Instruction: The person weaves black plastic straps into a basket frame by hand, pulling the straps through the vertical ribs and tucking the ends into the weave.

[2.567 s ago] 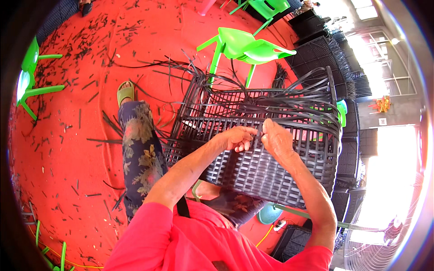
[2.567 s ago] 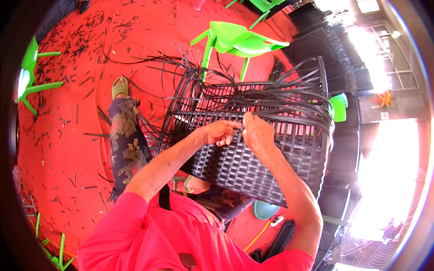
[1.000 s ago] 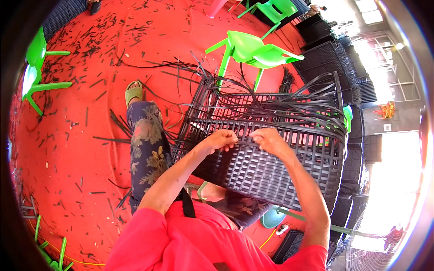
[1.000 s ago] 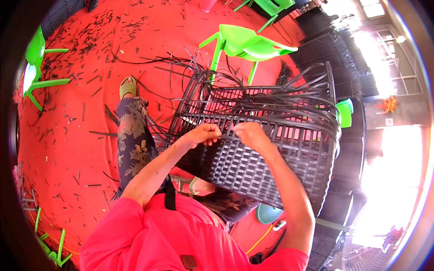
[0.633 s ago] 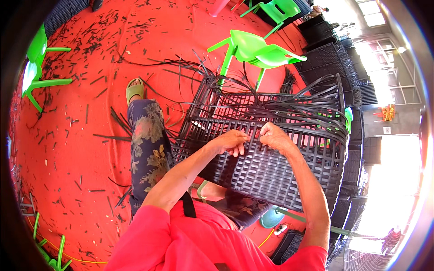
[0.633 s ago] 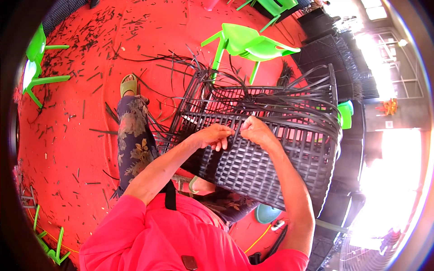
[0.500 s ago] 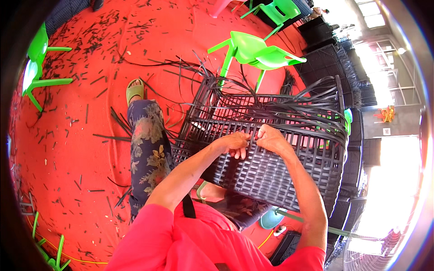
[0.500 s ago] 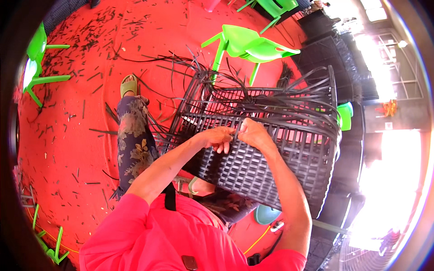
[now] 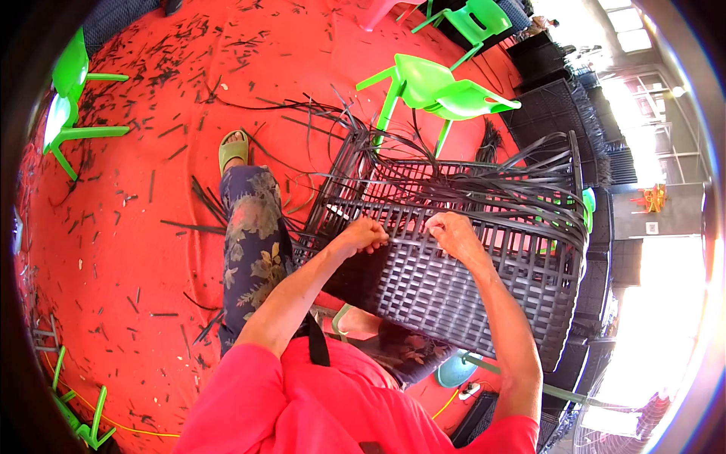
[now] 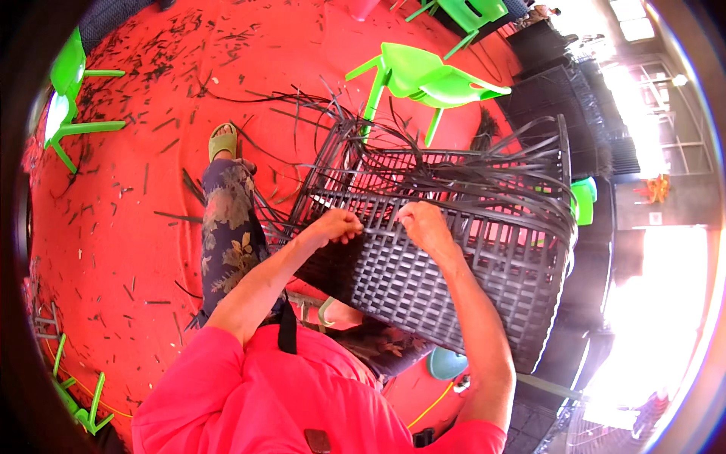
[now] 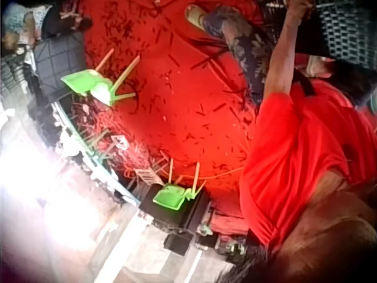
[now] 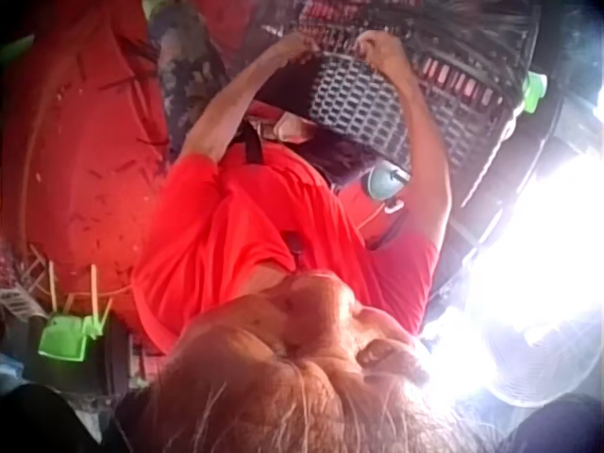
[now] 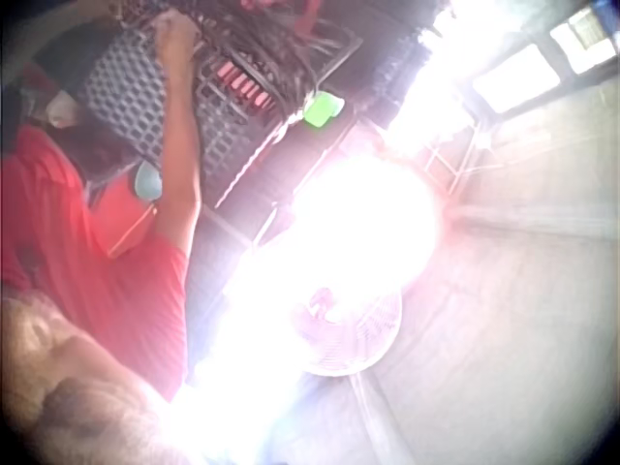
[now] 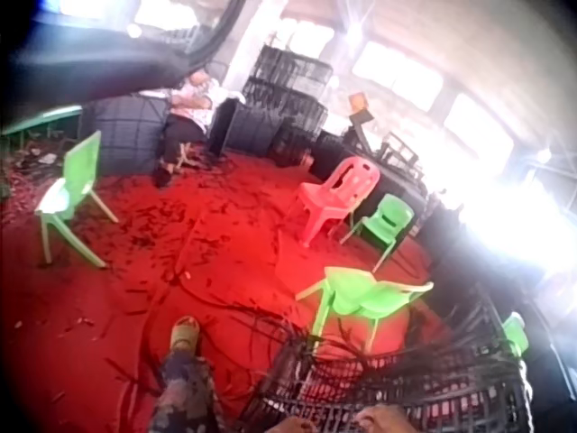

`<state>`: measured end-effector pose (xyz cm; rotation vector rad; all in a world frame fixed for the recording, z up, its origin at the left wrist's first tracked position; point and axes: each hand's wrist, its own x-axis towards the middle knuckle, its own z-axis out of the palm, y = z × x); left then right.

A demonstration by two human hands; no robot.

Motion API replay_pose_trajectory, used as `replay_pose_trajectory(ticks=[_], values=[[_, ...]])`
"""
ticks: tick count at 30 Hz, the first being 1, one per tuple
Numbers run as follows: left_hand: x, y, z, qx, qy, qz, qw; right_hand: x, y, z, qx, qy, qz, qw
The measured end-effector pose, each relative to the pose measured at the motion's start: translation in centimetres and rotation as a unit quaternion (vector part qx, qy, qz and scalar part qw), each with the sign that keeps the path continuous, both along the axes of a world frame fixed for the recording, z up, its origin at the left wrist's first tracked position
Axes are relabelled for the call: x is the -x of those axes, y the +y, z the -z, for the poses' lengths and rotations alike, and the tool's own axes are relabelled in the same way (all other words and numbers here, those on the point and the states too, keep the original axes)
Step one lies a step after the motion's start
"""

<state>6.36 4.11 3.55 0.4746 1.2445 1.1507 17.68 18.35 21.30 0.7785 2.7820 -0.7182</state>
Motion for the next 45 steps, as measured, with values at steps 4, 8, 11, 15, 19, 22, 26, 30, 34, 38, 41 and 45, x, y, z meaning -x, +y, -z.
replay_pose_trajectory(ticks=[4, 8, 11, 15, 19, 22, 26, 30, 34, 38, 41, 45], values=[[0.1, -0.8, 1.3, -0.1, -0.082, -0.054, 0.99, 1.0, -0.8, 1.4, 0.145, -0.092, 0.054, 0.984], [0.4, -0.7, 1.0, -0.137, -0.167, -0.055, 0.975, 1.4, -1.1, 2.1, 0.109, -0.108, 0.027, 0.988], [0.0, -0.6, 0.7, -0.128, -0.219, -0.045, 0.966, 1.3, -1.0, 2.1, 0.16, -0.08, 0.083, 0.98], [-0.5, -0.3, 0.6, -0.134, -0.287, -0.065, 0.946, 1.3, -0.9, 2.2, 0.177, -0.091, 0.049, 0.979], [-0.5, 0.0, 0.2, -0.074, -0.304, -0.06, 0.948, 1.9, -1.2, 2.2, 0.069, -0.136, 0.042, 0.987], [-0.6, 0.3, -0.8, -0.064, -0.226, 0.015, 0.972, 2.4, -1.9, 2.2, -0.034, -0.186, 0.029, 0.982], [-0.4, 1.5, -1.8, -0.065, -0.148, 0.089, 0.983, 2.9, -2.7, 2.9, -0.13, -0.242, -0.017, 0.961], [0.2, 1.9, -1.7, -0.05, -0.084, 0.142, 0.985, 2.6, -2.5, 3.7, -0.156, -0.215, -0.037, 0.963], [0.2, 1.8, -1.4, -0.065, 0.044, 0.113, 0.99, 1.9, -1.4, 3.9, -0.108, -0.174, -0.048, 0.978], [-0.2, 1.4, -0.5, -0.182, 0.297, 0.007, 0.937, 0.9, -1.0, 4.2, -0.105, -0.022, -0.075, 0.991], [0.4, 1.0, 1.5, -0.188, 0.304, -0.019, 0.934, 1.0, -0.8, 4.9, -0.113, 0.04, -0.096, 0.988], [1.1, -0.9, 4.8, -0.12, 0.161, -0.077, 0.977, 1.5, -0.7, 6.3, -0.054, 0.062, -0.122, 0.989]])
